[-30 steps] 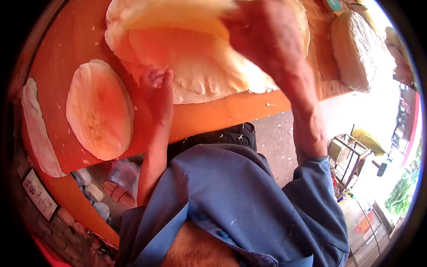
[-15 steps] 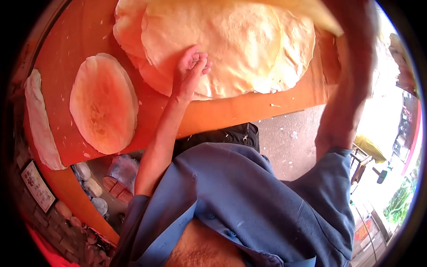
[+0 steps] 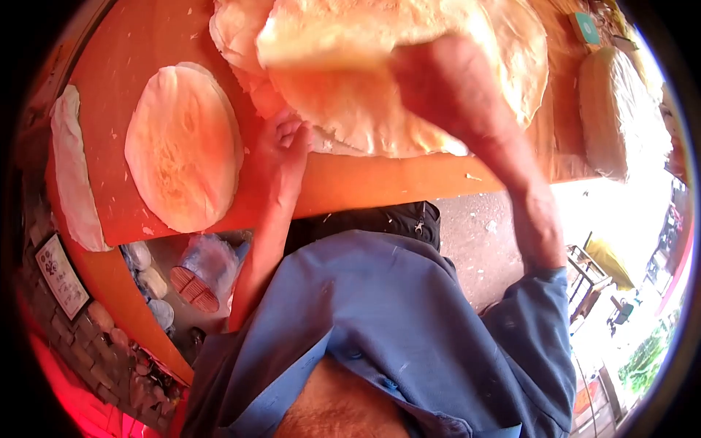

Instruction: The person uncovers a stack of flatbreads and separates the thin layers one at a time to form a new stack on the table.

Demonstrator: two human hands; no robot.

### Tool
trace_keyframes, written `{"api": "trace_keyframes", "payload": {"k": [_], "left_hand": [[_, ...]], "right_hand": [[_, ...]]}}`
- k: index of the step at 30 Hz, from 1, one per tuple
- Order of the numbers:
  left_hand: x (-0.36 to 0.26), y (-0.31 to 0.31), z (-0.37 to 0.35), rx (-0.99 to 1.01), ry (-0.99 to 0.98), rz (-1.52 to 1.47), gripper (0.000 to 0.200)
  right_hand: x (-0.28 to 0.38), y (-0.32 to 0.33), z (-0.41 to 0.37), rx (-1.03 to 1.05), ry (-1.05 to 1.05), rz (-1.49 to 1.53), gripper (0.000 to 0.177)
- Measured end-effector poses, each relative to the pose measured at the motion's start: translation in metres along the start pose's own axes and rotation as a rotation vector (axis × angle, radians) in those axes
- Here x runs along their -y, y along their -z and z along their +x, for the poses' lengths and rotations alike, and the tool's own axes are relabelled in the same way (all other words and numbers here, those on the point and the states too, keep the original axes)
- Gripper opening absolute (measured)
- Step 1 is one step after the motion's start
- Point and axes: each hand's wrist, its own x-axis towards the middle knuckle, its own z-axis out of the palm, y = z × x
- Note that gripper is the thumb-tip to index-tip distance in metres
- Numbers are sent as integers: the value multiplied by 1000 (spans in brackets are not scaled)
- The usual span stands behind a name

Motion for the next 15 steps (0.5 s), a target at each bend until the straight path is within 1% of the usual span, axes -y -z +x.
{"api": "trace_keyframes", "payload": {"k": [1, 2, 3, 4, 6, 7, 8, 9, 10, 12, 13, 14, 15], "left_hand": [[-7, -5, -2, -32, 119, -160, 34], [-10, -8, 0, -64, 231, -323, 32], [-5, -8, 4, -17, 184, -353, 28], [-3, -8, 3, -19, 183, -357, 28], [-3, -7, 6, 16, 280, -597, 24], [-6, -8, 5, 13, 280, -602, 24], [-11, -9, 4, 22, 261, -678, 21], [-13, -11, 2, 31, 242, -754, 17], [-11, -12, 1, 27, 247, -756, 17], [-6, -16, 6, 104, 385, -761, 13], [-4, -18, 9, 112, 395, -649, 17], [-5, -19, 12, 113, 396, -650, 17], [-14, -21, 12, 140, 383, -461, 16]], "right_hand": [[-1, 20, 5, -123, -40, -3, 6], [-3, 40, 11, -237, -59, -74, 8], [7, 59, 12, -332, -54, -98, 8], [24, 72, 8, -427, -46, -124, 9], [49, 69, -1, -269, -54, -54, 8], [53, 50, -1, -241, 10, -36, 9], [53, 26, -5, -166, -21, 33, 11], [52, 9, -7, -50, -57, 125, 10], [40, -19, -9, -86, -12, 118, 5], [16, -34, -4, 82, -104, 62, 8], [8, -23, 4, 55, -58, -56, 10], [-1, -3, 12, 32, -15, -173, 12], [-11, 33, 19, -78, -59, -138, 15]]}}
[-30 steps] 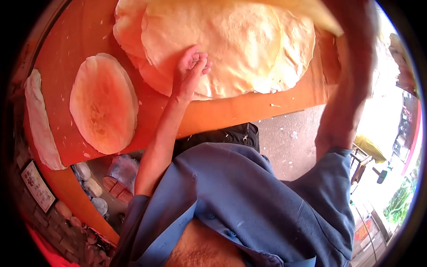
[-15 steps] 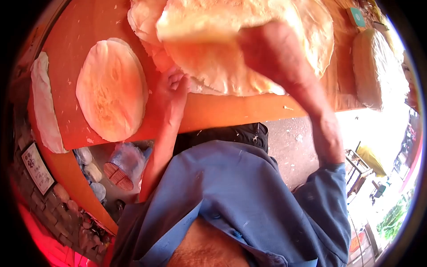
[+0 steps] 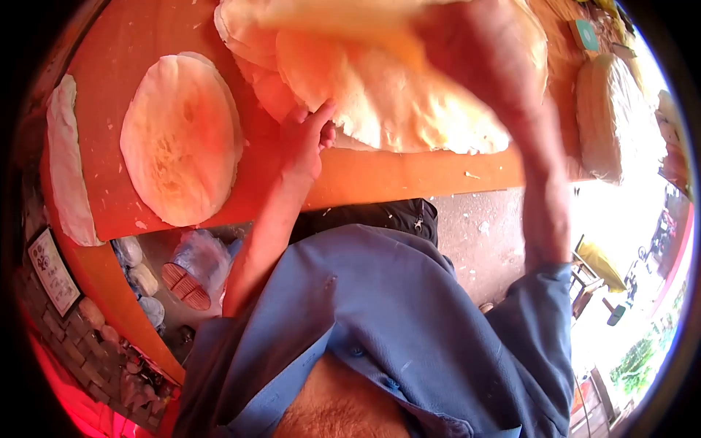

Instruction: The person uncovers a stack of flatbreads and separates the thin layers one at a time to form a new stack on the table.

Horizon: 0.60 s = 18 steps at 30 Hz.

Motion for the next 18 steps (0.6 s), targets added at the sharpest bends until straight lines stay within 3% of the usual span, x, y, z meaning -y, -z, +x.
{"api": "trace_keyframes", "payload": {"k": [1, 4, 7, 8, 10, 11, 12, 13, 14, 15, 17, 18], "left_hand": [[-3, -3, 0, -7, 0, 190, 16], [1, 3, 2, -28, -73, 107, 12], [-3, 17, -5, -50, -112, -41, 13], [-3, 22, -3, -53, -79, -93, 12], [4, 34, 0, -9, -20, -135, 14], [4, 34, 0, -12, -20, -137, 14], [6, 34, -2, 43, 4, -229, 14], [6, 33, -2, 101, 25, -321, 14], [15, 41, 1, 195, 10, -256, 32], [14, 41, 0, 193, 9, -256, 32], [13, 39, -5, 306, 30, -502, 43], [10, 34, -9, 276, 9, -481, 50]], "right_hand": [[-9, 24, 8, -105, -54, 36, 18], [-7, 90, 12, -481, -184, -77, 20], [13, 114, -10, -581, -171, -68, 22], [23, 111, -20, -521, -159, 3, 22], [42, 83, -46, -270, -309, 640, 24], [44, 60, -34, -346, 58, 86, 20], [56, 34, -33, -215, 11, 30, 19], [47, -8, -36, -118, 33, 172, 16], [41, -49, -44, -17, 13, 213, 13], [39, -77, -54, 85, -6, 255, 11], [40, -95, -67, 113, -58, 291, 27], [42, -90, -69, 141, -68, 306, 24]]}}
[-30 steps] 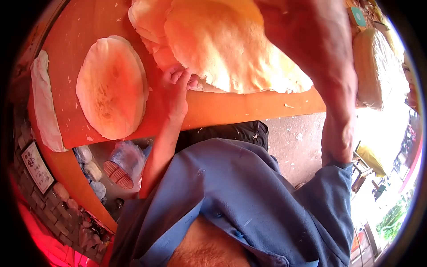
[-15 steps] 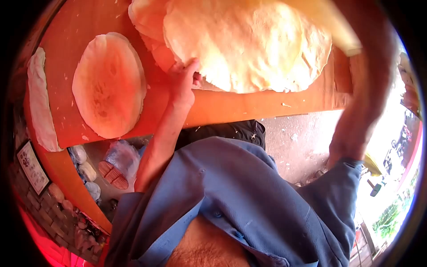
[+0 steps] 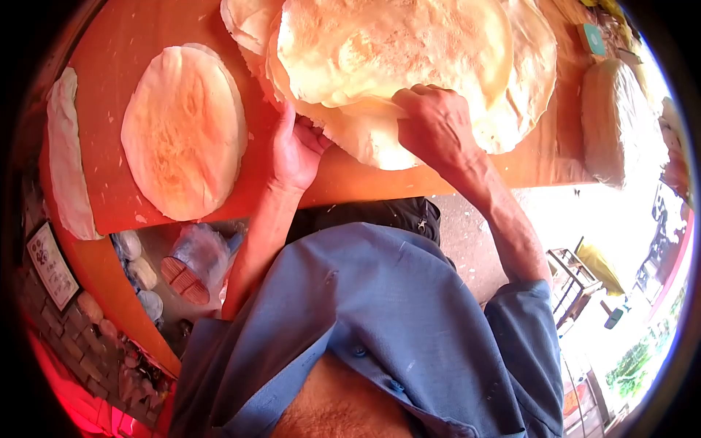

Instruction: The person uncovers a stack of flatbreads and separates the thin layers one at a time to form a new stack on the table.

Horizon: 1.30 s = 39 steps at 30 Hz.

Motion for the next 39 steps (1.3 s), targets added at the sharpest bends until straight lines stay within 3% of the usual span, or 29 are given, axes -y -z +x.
{"api": "trace_keyframes", "payload": {"k": [4, 6, 9, 11, 13, 18, 21, 22, 24, 27, 31, 35, 37, 39], "left_hand": [[-1, -8, 1, 90, -26, -12, 51], [1, -10, 4, 98, -35, -35, 38], [0, -9, 8, 115, -90, 8, 28], [-3, -12, 9, 80, -63, -36, 20], [-4, -6, 15, -85, -80, 294, 25], [-2, -11, 19, -183, 24, 113, 24], [-8, -11, 24, -159, 44, 117, 23], [-9, -11, 24, -159, 46, 123, 23], [-9, -13, 22, -147, 40, 279, 22], [-11, -42, 13, -92, -34, 232, 29], [-1, -33, 7, 66, -61, 335, 36], [17, -45, -8, 58, -52, 192, 34], [18, -63, -12, -45, 7, 143, 23], [15, -62, -9, 7, -5, 191, 21]], "right_hand": [[12, 7, -3, -157, 48, 79, 17], [11, 6, -5, -62, 45, 79, 23], [19, 16, 3, -89, 63, 69, 19], [26, 5, 4, -148, 183, 23, 17], [24, -16, -6, -131, 115, 88, 18], [33, -14, 0, -198, 91, 86, 49], [40, -23, -1, -231, 92, 78, 52], [42, -23, -5, -143, 41, 78, 57], [46, -25, -3, -158, 35, 82, 57], [57, -25, 1, -177, 5, 93, 57], [61, -20, -4, -237, -71, 105, 56], [61, 11, -11, -146, -108, 172, 50], [65, 10, -10, -201, -126, 109, 46], [64, 12, -10, -216, -100, 72, 44]]}}
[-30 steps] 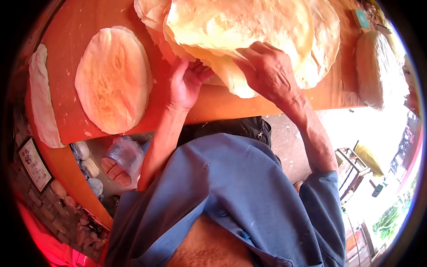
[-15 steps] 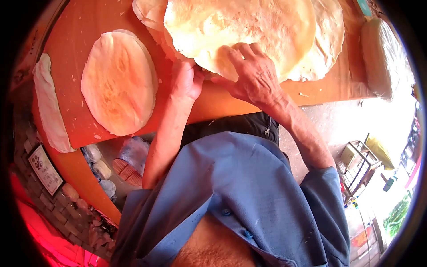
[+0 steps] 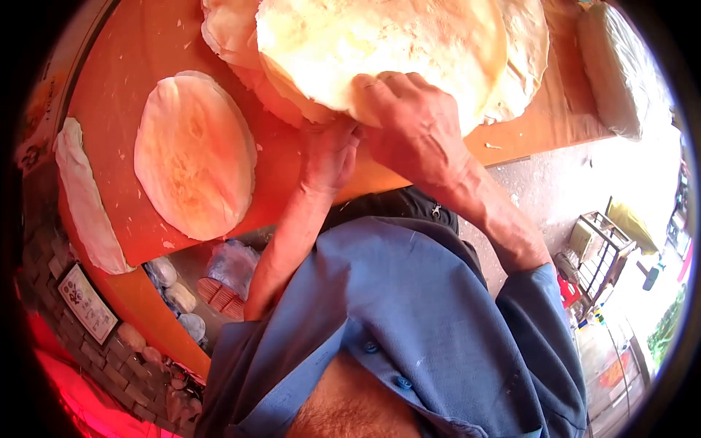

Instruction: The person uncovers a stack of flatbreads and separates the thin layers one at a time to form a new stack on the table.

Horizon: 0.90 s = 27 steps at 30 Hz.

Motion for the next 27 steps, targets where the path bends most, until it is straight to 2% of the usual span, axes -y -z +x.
{"api": "trace_keyframes", "payload": {"k": [4, 8, 9, 10, 11, 12, 13, 16, 18, 20, 21, 22, 24, 25, 27], "left_hand": [[5, 7, -5, 35, -30, 53, 16], [9, 7, -12, 78, -15, 67, 16], [9, 17, -13, 104, 24, 99, 26], [9, 27, -15, 130, 67, 132, 36], [9, 35, -18, 129, 68, 131, 36], [9, 42, -20, 111, 72, 91, 34], [10, 44, -19, 99, 73, 49, 33], [5, 40, -20, 46, 16, 127, 27], [9, 51, -15, 23, 63, 139, 23], [15, 71, -13, -1, 117, 155, 19], [17, 85, -11, -83, 176, 202, 16], [16, 92, -10, -169, 235, 248, 13], [13, 93, -10, -152, 187, 240, 9], [12, 94, -11, -137, 140, 234, 8], [9, 90, -14, -121, 89, 226, 11]], "right_hand": [[-4, 9, 5, -38, 26, -124, 34], [-13, 1, 7, 122, 54, -207, 23], [-23, 9, 15, 92, 79, -313, 15], [-29, 25, 24, 150, -8, -478, 12], [-50, 45, 34, 4, 90, -288, 13], [-49, 74, 41, -25, 49, -275, 15], [-58, 99, 48, 17, -148, -286, 19], [-77, 147, 60, -97, -195, -409, 23], [-24, 143, 61, -514, 55, -656, 35], [-59, 162, 82, -588, 88, -575, 33], [-50, 189, 92, -487, -89, -486, 32], [-44, 204, 105, -316, -53, -401, 31], [-92, 245, 98, -671, 124, -773, 26], [-86, 239, 93, -671, 126, -772, 26], [-61, 213, 66, -373, 10, -707, 19]]}}
